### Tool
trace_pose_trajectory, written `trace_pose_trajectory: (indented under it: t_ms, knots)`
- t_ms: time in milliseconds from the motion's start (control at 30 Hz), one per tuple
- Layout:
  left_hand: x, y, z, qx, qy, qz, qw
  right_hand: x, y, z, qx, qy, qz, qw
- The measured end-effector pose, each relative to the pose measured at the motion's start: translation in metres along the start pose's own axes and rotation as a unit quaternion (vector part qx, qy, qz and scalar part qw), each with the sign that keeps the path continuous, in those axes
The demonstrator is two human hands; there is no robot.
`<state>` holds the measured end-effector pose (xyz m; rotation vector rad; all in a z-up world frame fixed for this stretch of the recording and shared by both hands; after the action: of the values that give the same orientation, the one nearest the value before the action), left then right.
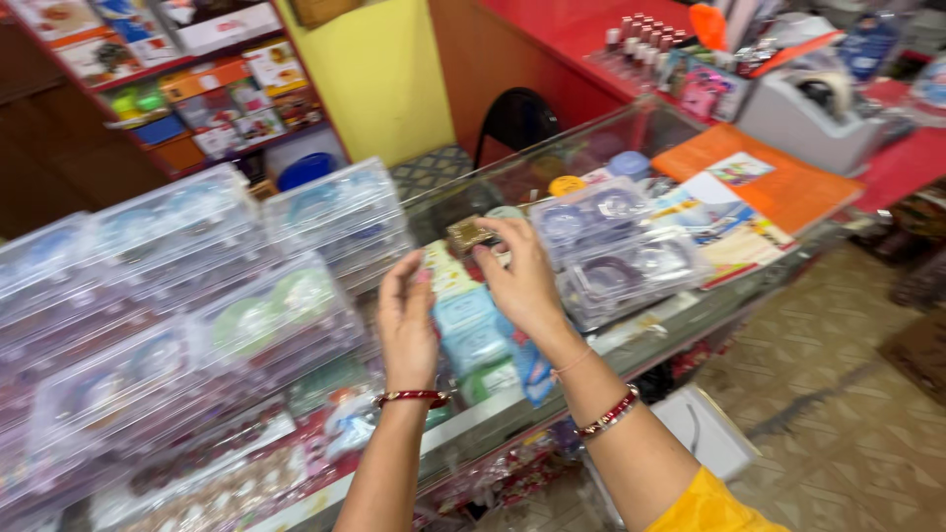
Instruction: The person wipes the surfaces of numerous small, clear plastic containers stacked on a glass display counter using a blue cloth. They handle the containers one by one, wiping the lids and sides before placing them back into the stacks. The person also briefly handles a small plastic bag containing a blue item.
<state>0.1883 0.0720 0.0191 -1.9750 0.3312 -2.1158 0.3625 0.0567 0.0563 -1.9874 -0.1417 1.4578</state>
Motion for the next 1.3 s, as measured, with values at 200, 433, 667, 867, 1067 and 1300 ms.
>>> trace_pose_trajectory:
  t_ms: [200, 433, 667, 867, 1067, 1300]
  knots:
    - [-0.064, -0.002, 0.124, -0.134, 0.009, -0.059, 0.989, 0.035, -0.001, -0.132, 0.102, 0.176, -0.047, 0.978]
    - [-0.087, -0.010, 0.175, -0.055, -0.209, -0.099, 0.971, 0.107, -0.006, -0.203, 0.060, 0.258, 0.105, 0.958]
    - [-0.111, -0.042, 0.192, -0.076, -0.190, -0.273, 0.940, 0.191, -0.055, -0.204, -0.056, 0.241, 0.171, 0.954]
    - [-0.143, -0.066, 0.207, -0.101, -0.007, -0.243, 0.965, 0.233, -0.090, -0.200, -0.069, 0.204, 0.210, 0.954]
    - [-0.075, -0.077, 0.174, -0.087, 0.014, -0.179, 0.980, 0.153, -0.107, -0.195, -0.025, 0.123, 0.125, 0.984]
    - [-0.044, -0.025, 0.028, 0.054, 0.019, -0.179, 0.982, 0.068, -0.057, -0.079, -0.129, 0.035, 0.019, 0.991]
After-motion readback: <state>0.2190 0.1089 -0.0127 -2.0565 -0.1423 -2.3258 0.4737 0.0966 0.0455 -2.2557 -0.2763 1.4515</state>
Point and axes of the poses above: each hand's wrist, its own y-axis away from the middle knuckle, its own z-axis out of the palm, x = y × z, the point moved 5 cm from there along -y, towards the middle knuckle, and after that the axes turned 8 degrees about -y, right-handed, at the moved point
